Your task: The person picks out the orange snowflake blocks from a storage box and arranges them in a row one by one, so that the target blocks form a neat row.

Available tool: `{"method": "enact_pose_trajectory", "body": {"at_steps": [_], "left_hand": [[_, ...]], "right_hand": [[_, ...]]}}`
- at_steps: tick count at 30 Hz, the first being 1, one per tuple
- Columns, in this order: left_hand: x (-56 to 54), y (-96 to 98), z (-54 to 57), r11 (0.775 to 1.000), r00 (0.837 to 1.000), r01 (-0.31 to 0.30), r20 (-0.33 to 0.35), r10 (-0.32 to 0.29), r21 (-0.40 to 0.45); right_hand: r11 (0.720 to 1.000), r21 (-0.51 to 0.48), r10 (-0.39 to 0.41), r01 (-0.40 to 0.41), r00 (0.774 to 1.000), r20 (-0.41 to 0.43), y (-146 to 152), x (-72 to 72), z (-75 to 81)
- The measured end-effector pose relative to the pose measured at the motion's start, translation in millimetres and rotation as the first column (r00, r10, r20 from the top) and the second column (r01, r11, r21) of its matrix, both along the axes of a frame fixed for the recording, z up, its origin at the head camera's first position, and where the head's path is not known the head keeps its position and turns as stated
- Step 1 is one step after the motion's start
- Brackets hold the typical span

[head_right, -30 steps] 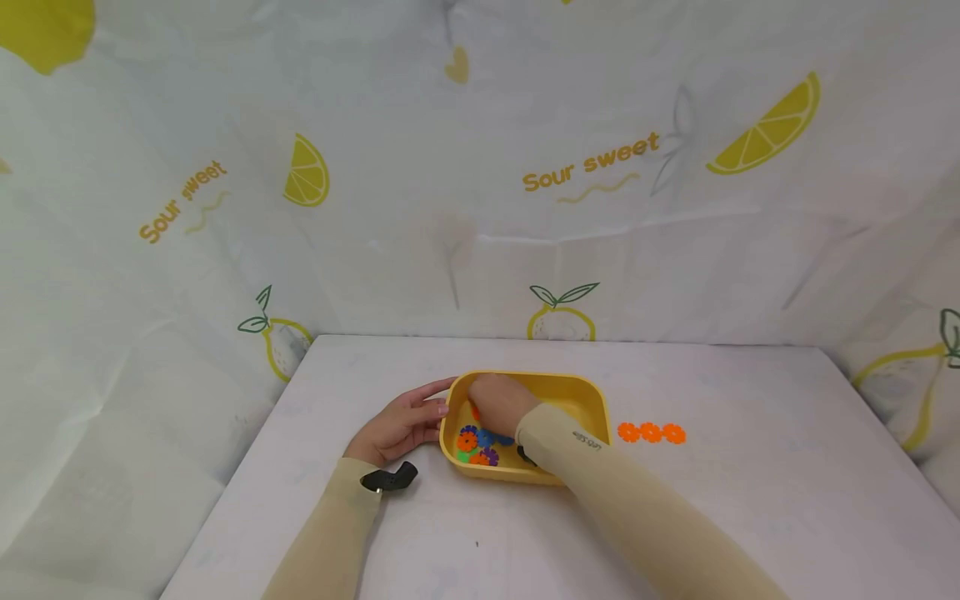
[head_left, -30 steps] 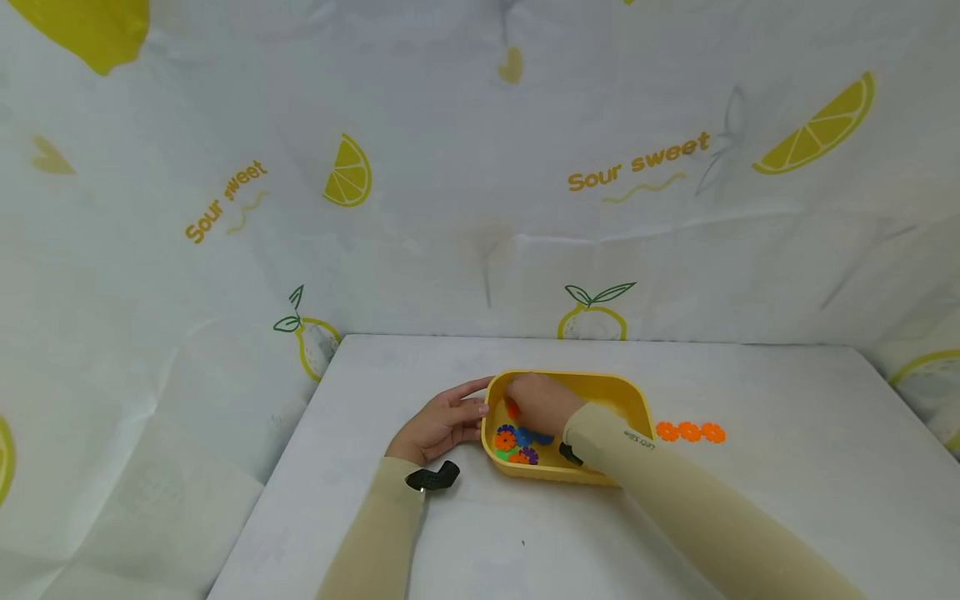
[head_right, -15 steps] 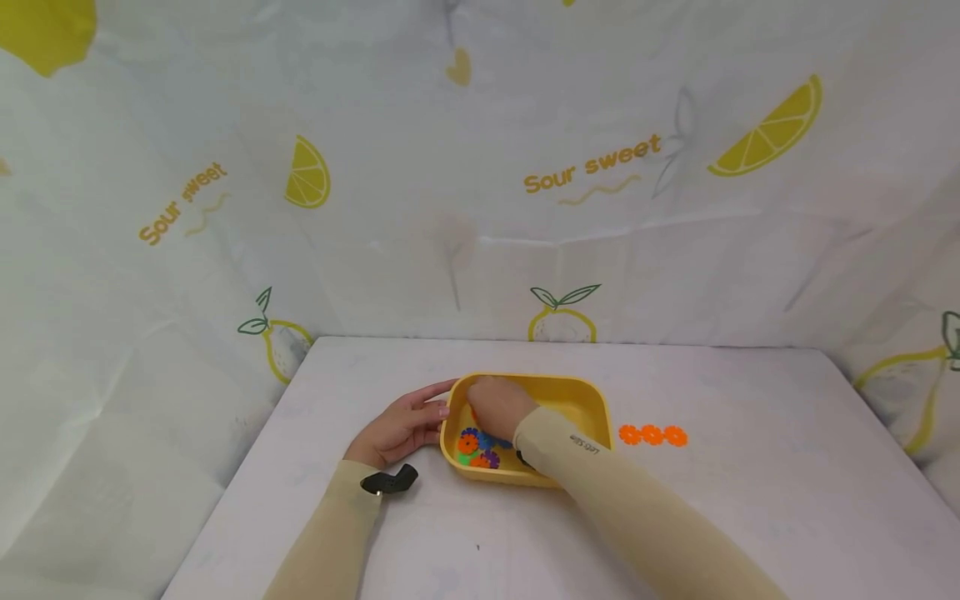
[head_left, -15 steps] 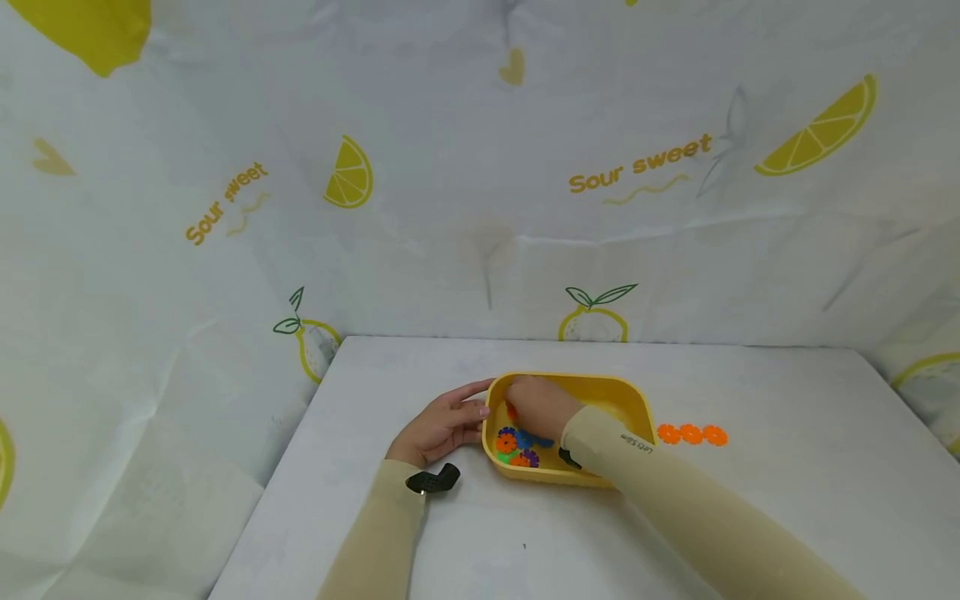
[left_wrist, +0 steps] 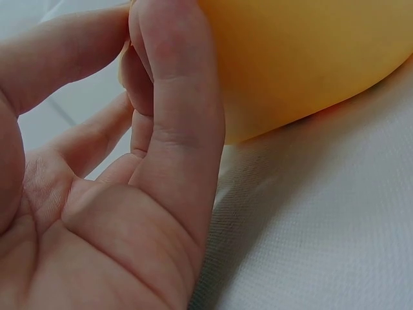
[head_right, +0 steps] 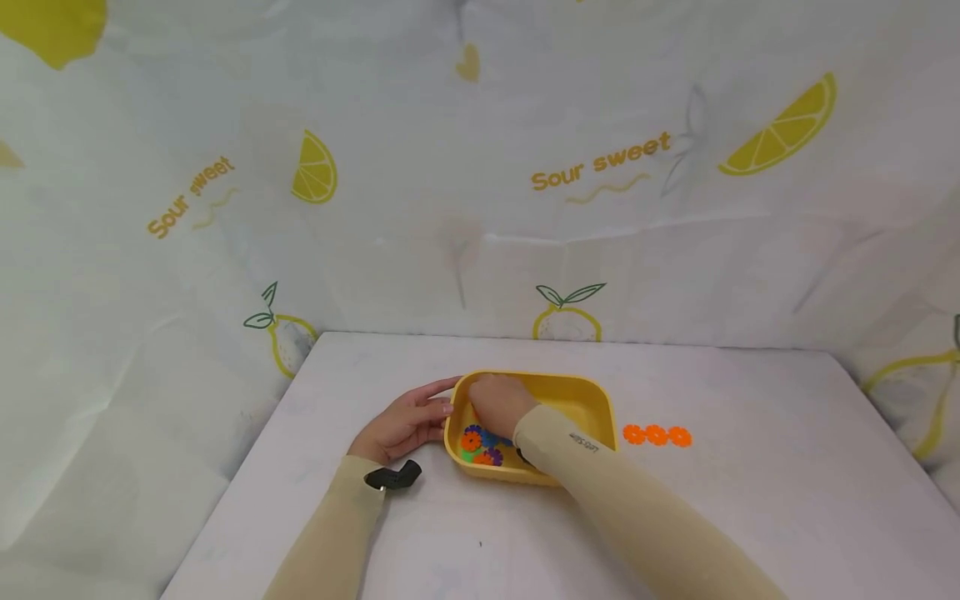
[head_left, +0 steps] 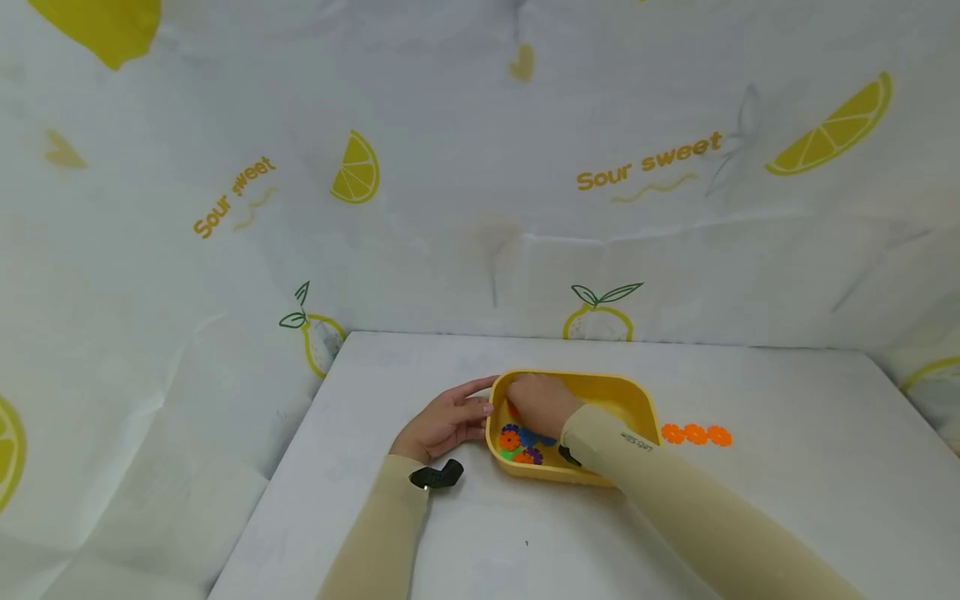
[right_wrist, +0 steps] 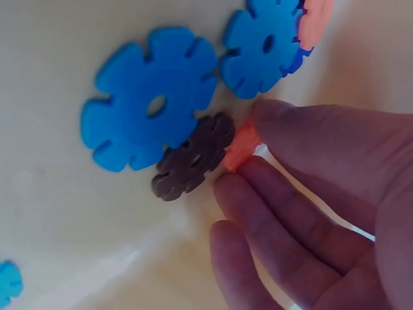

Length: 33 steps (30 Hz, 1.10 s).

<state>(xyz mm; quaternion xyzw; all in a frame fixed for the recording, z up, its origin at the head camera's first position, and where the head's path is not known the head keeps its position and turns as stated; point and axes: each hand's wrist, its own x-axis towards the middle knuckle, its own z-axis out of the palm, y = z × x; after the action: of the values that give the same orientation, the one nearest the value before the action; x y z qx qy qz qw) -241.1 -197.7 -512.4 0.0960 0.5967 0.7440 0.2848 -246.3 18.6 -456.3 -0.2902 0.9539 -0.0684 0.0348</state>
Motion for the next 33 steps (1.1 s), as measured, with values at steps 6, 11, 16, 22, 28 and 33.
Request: {"method": "enact_pose_trajectory", "body": {"at_steps": [6,11,16,22,28,33], "left_hand": [[-1.1,0.2,-0.1,1.0,1.0,0.0,0.003,0.0,-0.001],[-0.1,0.0,-0.2,1.0,1.0,-0.004,0.006,0.004,-0.006],[-0.3,-0.4,0.0,1.0,1.0,-0.004,0.006,0.004,-0.006],[-0.9,-0.4,0.5,1.0,1.0,-0.009,0.009,0.009,-0.005],[-0.3,0.2,1.8,1.0,1.0,-0.008,0.007,0.008,-0.005],[0.2,-0.9,0.9,1.0,1.0,-0.004,0.009,0.005,-0.007]], "right_hand": [[1.0,0.006,-0.007,0.007,1.0,0.015,-0.9,-1.1,-0.8],[1.0,-0.015,-0.013,0.014,0.999,0.039,0.3,-0.3,0.1],[0.999,-0.037,-0.026,0.028,0.999,0.045,0.2,0.8,3.0],[0.998,-0.036,-0.054,0.056,0.997,0.06,-2.3,1.0,4.9],[0.997,-0.041,-0.056,0.059,0.997,0.058,-3.1,0.8,3.9],[0.998,-0.049,-0.043,0.048,0.994,0.096,-2.7,0.6,4.3]]}}
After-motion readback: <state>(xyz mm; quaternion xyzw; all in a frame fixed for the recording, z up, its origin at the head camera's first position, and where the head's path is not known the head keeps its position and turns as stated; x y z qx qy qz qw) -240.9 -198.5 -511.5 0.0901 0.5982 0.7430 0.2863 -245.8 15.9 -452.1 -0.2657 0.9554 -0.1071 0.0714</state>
